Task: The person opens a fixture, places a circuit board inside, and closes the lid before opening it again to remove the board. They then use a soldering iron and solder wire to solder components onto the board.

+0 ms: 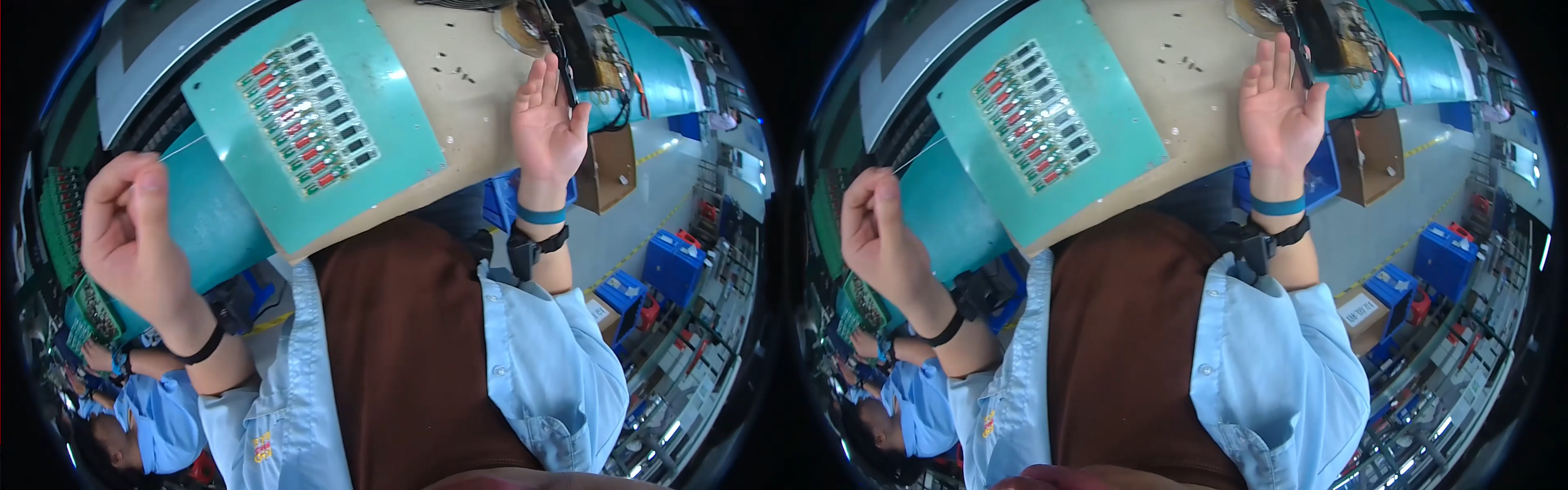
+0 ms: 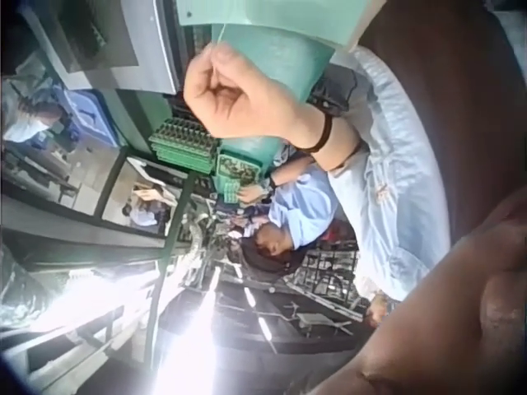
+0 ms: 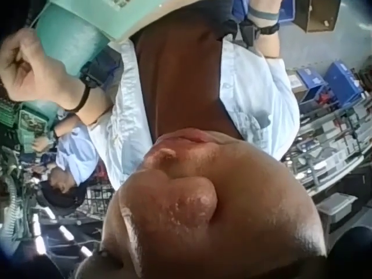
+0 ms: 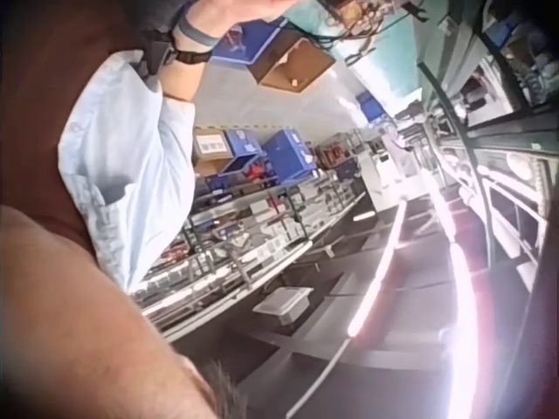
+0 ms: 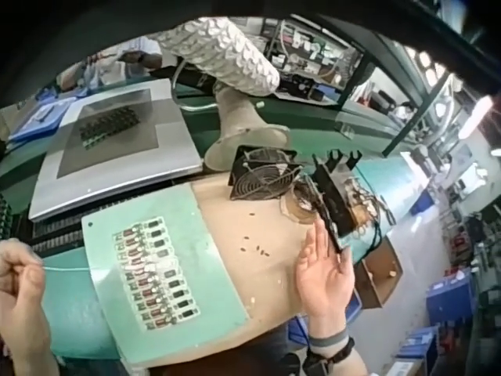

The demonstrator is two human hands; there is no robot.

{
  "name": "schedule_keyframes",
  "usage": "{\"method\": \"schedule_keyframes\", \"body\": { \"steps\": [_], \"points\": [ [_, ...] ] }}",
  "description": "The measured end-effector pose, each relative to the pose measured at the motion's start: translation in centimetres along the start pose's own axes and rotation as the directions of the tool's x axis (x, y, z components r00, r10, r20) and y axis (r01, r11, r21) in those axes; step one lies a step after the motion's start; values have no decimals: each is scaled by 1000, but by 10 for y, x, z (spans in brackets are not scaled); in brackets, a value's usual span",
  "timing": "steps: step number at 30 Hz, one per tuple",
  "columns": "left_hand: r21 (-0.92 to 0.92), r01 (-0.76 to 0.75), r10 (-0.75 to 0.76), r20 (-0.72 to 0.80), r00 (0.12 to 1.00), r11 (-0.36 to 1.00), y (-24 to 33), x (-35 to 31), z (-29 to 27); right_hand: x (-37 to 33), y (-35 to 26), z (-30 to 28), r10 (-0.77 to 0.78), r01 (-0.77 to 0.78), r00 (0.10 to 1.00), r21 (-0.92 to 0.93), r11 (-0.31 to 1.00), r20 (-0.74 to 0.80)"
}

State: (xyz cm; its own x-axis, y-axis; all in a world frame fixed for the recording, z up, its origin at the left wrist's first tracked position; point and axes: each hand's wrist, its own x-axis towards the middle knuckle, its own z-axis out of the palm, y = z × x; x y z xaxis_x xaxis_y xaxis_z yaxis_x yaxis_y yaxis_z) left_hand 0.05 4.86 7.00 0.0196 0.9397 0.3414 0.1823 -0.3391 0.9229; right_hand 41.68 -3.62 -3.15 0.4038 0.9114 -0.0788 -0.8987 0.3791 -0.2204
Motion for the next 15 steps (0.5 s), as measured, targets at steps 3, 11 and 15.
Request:
{"method": "schedule_keyframes", "body": {
  "steps": [3, 11, 15],
  "points": [
    [57, -44, 45, -16, 999, 997, -5, 2, -18, -21, -1, -6, -124, 229, 919, -250, 941, 374],
    [63, -18, 20, -36, 999, 998, -26, 6, -58, -42, -12, -8, -175, 406, 892, -565, 718, 418],
    [182, -54, 60, -28, 998, 982, -22, 13, -62, -46, 0, 4, -86, 377, 879, -570, 730, 470]
  ]
}}
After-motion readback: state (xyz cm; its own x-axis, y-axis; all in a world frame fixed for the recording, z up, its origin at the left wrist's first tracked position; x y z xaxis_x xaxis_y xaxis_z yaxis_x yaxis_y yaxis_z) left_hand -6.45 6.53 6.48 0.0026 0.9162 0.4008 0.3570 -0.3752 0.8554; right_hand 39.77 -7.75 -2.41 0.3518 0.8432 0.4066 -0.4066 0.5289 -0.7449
